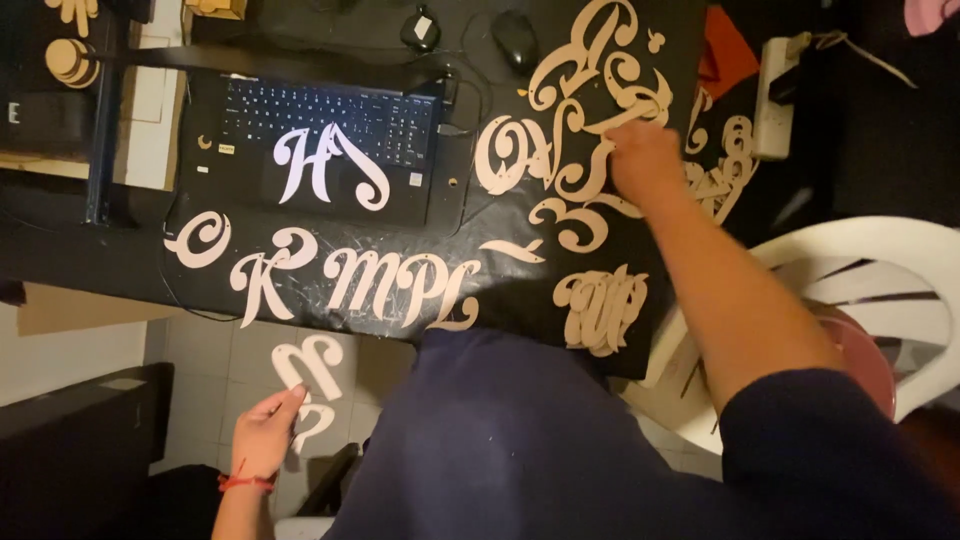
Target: Sorting and collecting laser-cut wooden letters and decorative shapes from a table into a bowl.
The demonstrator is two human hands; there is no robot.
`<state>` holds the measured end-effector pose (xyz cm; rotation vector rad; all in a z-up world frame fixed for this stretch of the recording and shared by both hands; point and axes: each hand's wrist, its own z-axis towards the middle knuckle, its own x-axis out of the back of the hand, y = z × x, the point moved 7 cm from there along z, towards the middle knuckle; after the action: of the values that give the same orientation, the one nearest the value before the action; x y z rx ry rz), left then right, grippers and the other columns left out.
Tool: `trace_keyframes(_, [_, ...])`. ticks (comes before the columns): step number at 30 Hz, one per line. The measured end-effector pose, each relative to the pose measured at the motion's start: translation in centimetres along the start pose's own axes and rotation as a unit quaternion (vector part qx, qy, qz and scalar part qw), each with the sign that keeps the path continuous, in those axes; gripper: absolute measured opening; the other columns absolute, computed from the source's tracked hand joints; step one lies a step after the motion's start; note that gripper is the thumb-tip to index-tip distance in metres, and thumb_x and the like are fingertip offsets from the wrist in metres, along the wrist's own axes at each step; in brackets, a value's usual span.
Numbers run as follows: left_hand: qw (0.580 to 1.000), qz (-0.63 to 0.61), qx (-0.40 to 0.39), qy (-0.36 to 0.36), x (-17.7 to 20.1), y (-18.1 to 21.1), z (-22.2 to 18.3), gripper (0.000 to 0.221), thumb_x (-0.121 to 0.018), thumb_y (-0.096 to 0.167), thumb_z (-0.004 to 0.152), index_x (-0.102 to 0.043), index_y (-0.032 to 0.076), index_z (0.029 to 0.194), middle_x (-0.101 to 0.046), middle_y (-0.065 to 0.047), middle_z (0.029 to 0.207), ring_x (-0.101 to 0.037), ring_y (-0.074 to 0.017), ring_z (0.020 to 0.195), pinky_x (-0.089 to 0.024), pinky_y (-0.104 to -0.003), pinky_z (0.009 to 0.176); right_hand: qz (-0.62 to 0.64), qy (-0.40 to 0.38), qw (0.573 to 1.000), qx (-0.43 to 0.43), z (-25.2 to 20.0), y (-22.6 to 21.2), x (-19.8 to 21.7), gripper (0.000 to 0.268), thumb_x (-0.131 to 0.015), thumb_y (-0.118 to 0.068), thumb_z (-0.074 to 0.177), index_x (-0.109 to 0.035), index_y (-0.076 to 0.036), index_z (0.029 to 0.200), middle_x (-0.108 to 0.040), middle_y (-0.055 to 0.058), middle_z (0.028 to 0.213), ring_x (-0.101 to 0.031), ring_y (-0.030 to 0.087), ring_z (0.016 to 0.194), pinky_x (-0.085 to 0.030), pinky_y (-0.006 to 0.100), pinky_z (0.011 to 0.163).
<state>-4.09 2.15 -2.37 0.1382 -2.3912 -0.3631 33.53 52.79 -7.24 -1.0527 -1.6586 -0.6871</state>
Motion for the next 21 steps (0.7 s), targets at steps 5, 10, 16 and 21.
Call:
trace_keyframes(5, [0.999, 0.008, 0.034, 0.035, 0.4, -1.8, -1.4, 0.043, -0.067, 0.040, 0.089, -0.080, 0.007, 0.114, -0.076, -0.007, 0.105, -0.064, -0.0177, 0.100, -0.045, -0.030, 0.089, -0.103, 0.044, 0.992, 0.065, 5.8, 4.5, -2.3, 0.055, -0.049, -0.006, 0.088, -0.060, -0.025, 0.138, -0.059, 0.011, 0.128, -0.050, 0.036, 0.116, -0.038, 0.054, 0.092])
trace_keyframes(10, [0.997, -0.016, 0.053, 0.062, 0.1, -4.9, -2.1, 0.041, -0.071, 0.033, 0.089, -0.078, 0.004, 0.117, -0.078, -0.011, 0.098, -0.063, -0.0150, 0.090, -0.047, -0.029, 0.082, -0.136, 0.002, 0.985, 0.102, 7.0, 4.0, -2.2, 0.034, -0.052, -0.013, 0.093, -0.070, -0.018, 0.121, -0.059, 0.011, 0.128, -0.049, 0.032, 0.124, -0.035, 0.052, 0.102])
trace_keyframes(16, [0.997, -0.035, 0.048, 0.057, -0.3, -4.8, -2.1, 0.038, -0.071, 0.032, 0.090, -0.080, 0.005, 0.114, -0.079, -0.011, 0.098, -0.066, -0.0157, 0.092, -0.048, -0.029, 0.081, -0.109, 0.079, 0.984, 0.118, 9.0, 5.9, -0.2, 0.040, -0.049, -0.006, 0.086, -0.070, -0.013, 0.120, -0.058, 0.009, 0.132, -0.047, 0.035, 0.120, -0.034, 0.052, 0.099])
trace_keyframes(21, [0.998, 0.022, 0.043, 0.051, -0.8, -4.4, -1.2, 0.042, -0.070, 0.042, 0.088, -0.081, 0.010, 0.114, -0.080, -0.007, 0.099, -0.068, -0.0155, 0.090, -0.047, -0.028, 0.083, -0.045, 0.353, 0.915, 0.188, 7.2, 8.7, 3.5, 0.019, -0.065, -0.025, 0.105, -0.079, -0.012, 0.108, -0.067, 0.004, 0.123, -0.053, 0.032, 0.110, -0.039, 0.046, 0.080])
